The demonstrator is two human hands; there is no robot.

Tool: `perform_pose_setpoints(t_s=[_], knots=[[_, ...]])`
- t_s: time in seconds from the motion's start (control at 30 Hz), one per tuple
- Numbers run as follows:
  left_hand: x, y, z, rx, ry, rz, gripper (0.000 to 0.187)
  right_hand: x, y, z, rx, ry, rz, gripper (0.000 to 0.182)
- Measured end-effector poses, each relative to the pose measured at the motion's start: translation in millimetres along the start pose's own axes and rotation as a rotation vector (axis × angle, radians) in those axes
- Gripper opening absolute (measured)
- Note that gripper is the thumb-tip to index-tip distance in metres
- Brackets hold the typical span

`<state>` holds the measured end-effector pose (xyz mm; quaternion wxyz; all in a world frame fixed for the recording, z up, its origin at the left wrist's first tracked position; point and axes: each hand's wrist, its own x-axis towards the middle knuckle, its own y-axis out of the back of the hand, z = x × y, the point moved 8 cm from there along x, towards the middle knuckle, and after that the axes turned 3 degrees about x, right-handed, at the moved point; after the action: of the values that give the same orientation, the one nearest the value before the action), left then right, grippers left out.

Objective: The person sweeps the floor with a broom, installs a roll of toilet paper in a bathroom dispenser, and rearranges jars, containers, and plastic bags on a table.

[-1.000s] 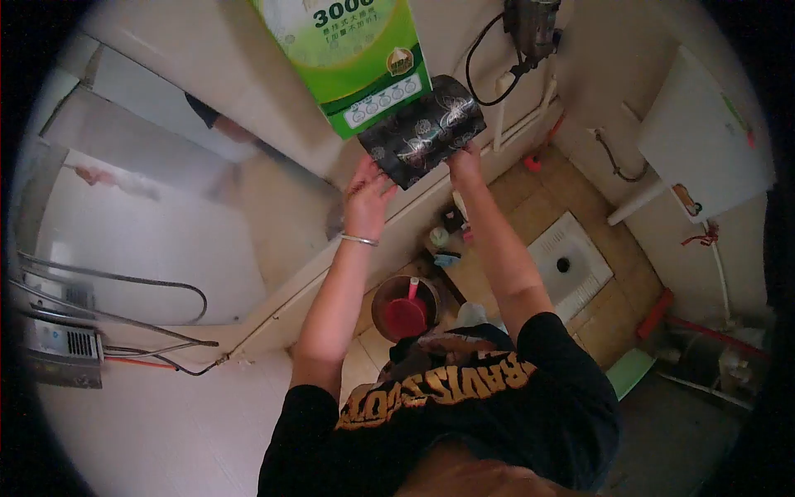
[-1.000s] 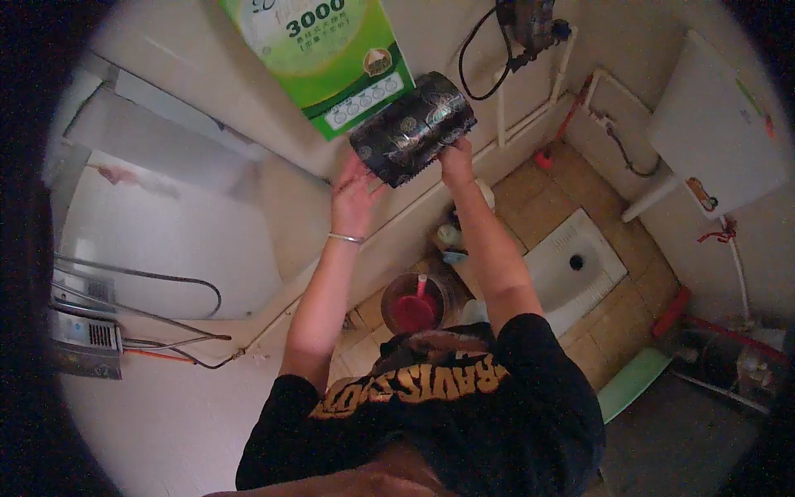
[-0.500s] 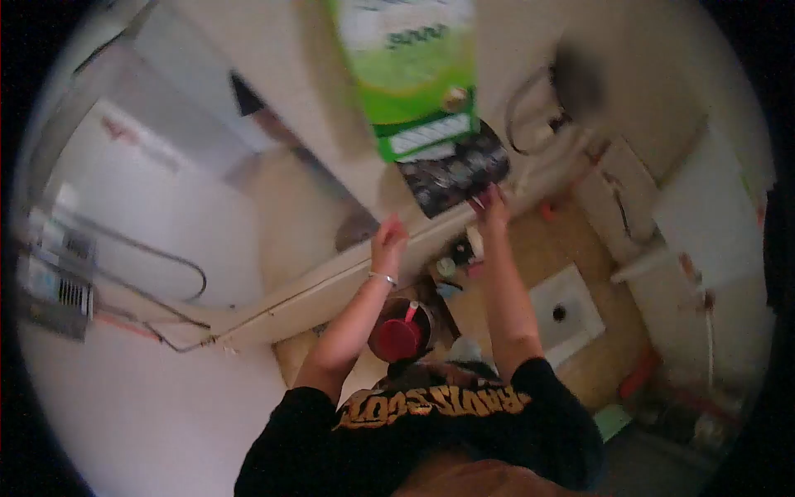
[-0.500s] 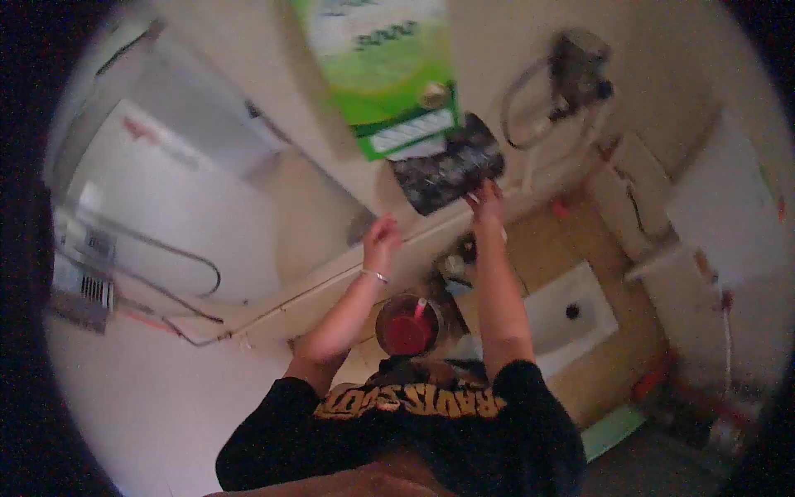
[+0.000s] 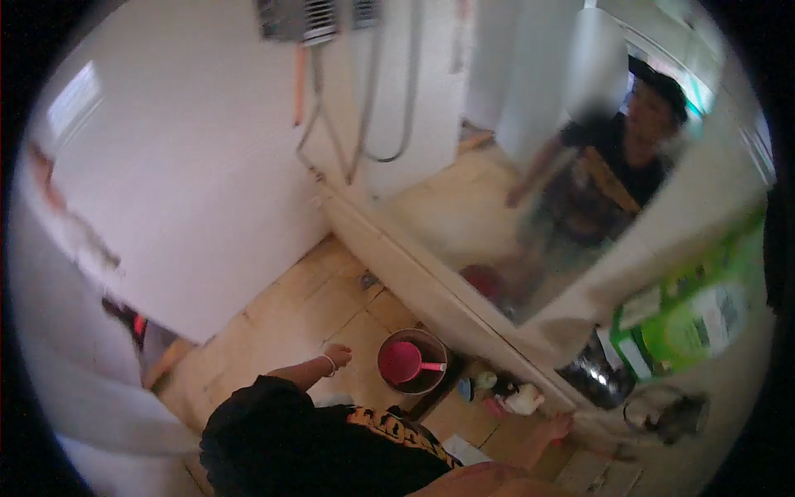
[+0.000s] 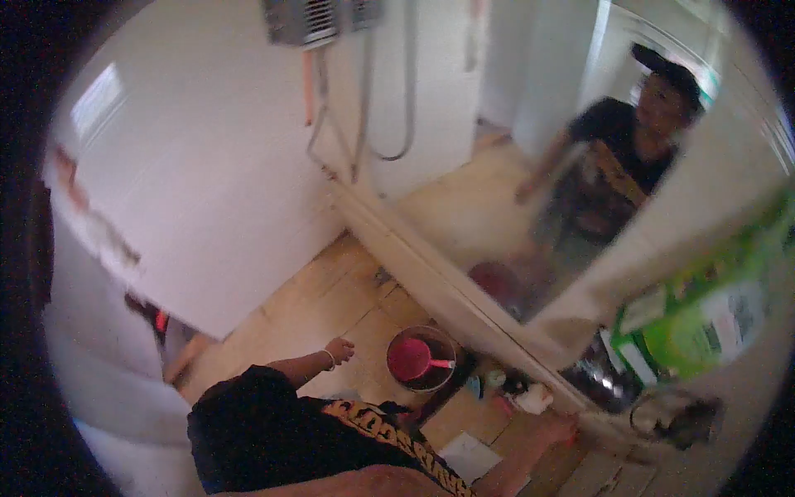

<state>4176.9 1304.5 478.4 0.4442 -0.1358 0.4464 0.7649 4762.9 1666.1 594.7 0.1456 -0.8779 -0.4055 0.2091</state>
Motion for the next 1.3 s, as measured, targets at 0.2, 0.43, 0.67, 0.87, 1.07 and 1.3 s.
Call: perform_pose_setpoints(t_s=[0.2, 0.43, 0.67, 0.87, 1.07, 1.3], knots=[[-118, 120, 78, -0.541, -0.198, 0.247, 0.026, -103, -74, 95, -0.501, 0.102, -0.382, 0.035], [-414, 262, 164, -0.712, -1.817, 0.409, 0.063, -306, -105, 242, -0.970, -0.098, -1.149, 0.030], [-570, 345, -4, -0.495, -2.008, 0.773, 0.061, -543, -33, 314, -1.339, -0.208, -1.609, 0.026], [-623, 405, -106, -0.520, -2.038, 0.750, 0.049, -727, 21, 356, -1.527, -0.295, -1.902, 0.023], [-608, 468, -219, -0.501, -1.834, 0.875, 0.033, -849, 40, 410, -1.636, -0.291, -2.015, 0.021], [-443, 467, -542, -0.594, 0.000, 0.893, 0.015, -987, 23, 515, -1.829, -0.188, -2.152, 0.020]])
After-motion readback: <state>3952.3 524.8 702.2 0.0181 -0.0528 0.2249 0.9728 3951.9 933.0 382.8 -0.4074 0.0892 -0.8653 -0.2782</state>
